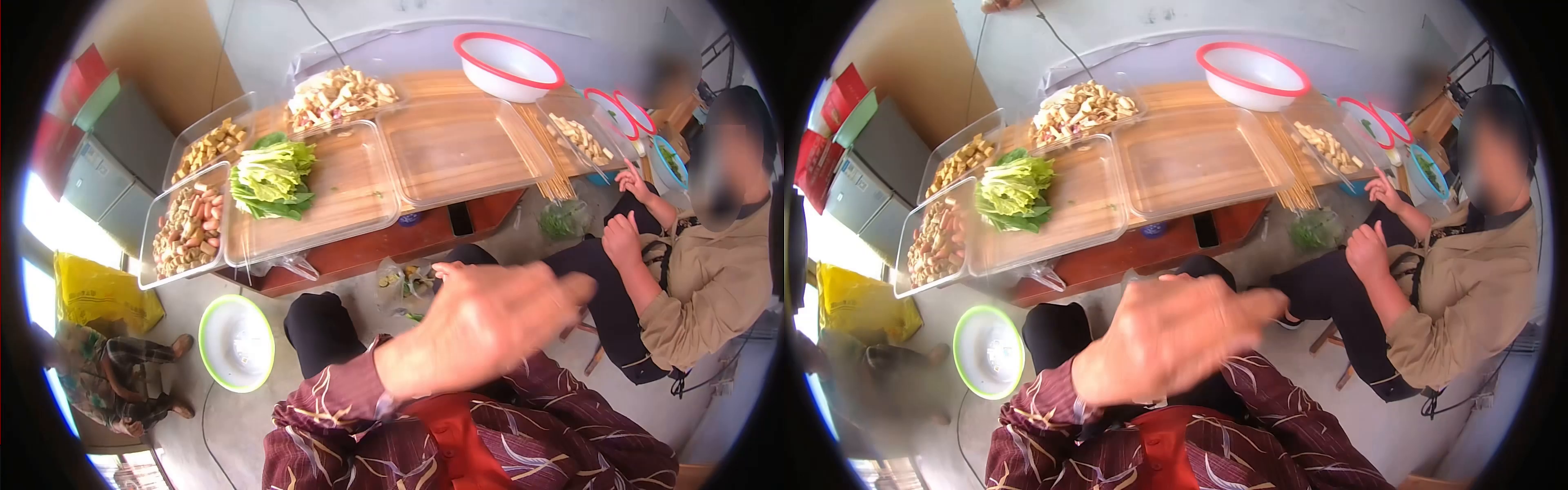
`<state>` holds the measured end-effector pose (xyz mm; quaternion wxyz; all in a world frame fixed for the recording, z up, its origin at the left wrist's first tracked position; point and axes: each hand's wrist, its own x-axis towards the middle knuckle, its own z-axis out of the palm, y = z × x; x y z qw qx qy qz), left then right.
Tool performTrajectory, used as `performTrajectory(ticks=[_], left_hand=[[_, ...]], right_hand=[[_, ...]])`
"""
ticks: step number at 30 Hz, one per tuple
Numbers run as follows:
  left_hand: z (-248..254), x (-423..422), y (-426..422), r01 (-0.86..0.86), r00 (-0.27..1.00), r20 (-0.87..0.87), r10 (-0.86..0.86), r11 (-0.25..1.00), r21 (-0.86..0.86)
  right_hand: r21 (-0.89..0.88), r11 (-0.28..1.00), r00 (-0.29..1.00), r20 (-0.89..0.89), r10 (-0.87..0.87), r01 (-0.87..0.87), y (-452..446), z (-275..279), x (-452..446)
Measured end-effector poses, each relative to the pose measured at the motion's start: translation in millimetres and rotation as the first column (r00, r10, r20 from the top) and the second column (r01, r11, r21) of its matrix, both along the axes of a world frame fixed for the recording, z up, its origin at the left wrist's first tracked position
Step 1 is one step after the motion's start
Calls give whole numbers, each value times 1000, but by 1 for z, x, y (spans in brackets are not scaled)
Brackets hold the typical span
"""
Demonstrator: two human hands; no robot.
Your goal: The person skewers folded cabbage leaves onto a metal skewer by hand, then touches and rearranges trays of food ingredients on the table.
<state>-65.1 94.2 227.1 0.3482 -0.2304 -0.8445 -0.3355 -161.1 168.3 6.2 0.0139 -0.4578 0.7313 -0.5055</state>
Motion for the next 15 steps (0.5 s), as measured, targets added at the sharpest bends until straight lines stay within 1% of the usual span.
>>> performTrajectory(ticks=[1, 2, 4, 5, 6, 7, 8, 9, 10, 11, 13, 14, 15], left_hand=[[-19, -9, -9, -37, 999, 35, 36, 999, 26], [-37, -17, -20, -63, 997, 39, 60, 996, 67], [-65, -30, -46, -109, 993, 69, 99, 983, 149], [-72, -34, -63, -129, 989, 95, 113, 973, 190], [-73, -36, -80, -220, 954, 258, 151, 939, 264], [-73, -38, -99, -320, 892, 419, 170, 891, 321], [-72, -44, -122, -391, 866, 450, 217, 855, 340], [-71, -55, -149, -459, 837, 481, 262, 814, 355], [-74, -68, -178, -497, 835, 433, 339, 803, 330], [-78, -83, -208, -565, 803, 410, 433, 772, 292], [-85, -111, -264, -646, 757, 397, 519, 687, 333], [-94, -125, -295, -697, 712, 385, 588, 660, 280], [-108, -143, -327, -765, 642, 351, 681, 596, 243]], right_hand=[[-7, 1000, 990, 143, 8, -7, -3, -6, 3], [-52, 997, 998, -43, -52, 50, 1, 7, 4], [92, 994, 954, -298, -36, 66, 6, -2, -7], [101, 995, 944, -331, 15, 19, 4, 15, -5], [108, 993, 958, -274, 80, -52, 0, 14, -7], [113, 986, 966, -214, 146, -124, -4, 12, -8], [109, 986, 967, -209, 146, -126, -10, 6, -8], [117, 975, 967, -148, 207, -191, -17, -3, -10], [121, 959, 959, -89, 268, -256, -23, -9, -12], [114, 959, 958, -91, 271, -260, -27, -14, -14], [163, 930, 944, 34, 329, -330, -33, -25, -14], [167, 924, 939, 56, 340, -345, -33, -22, -14], [164, 925, 939, 59, 339, -344, -32, -22, -14]])
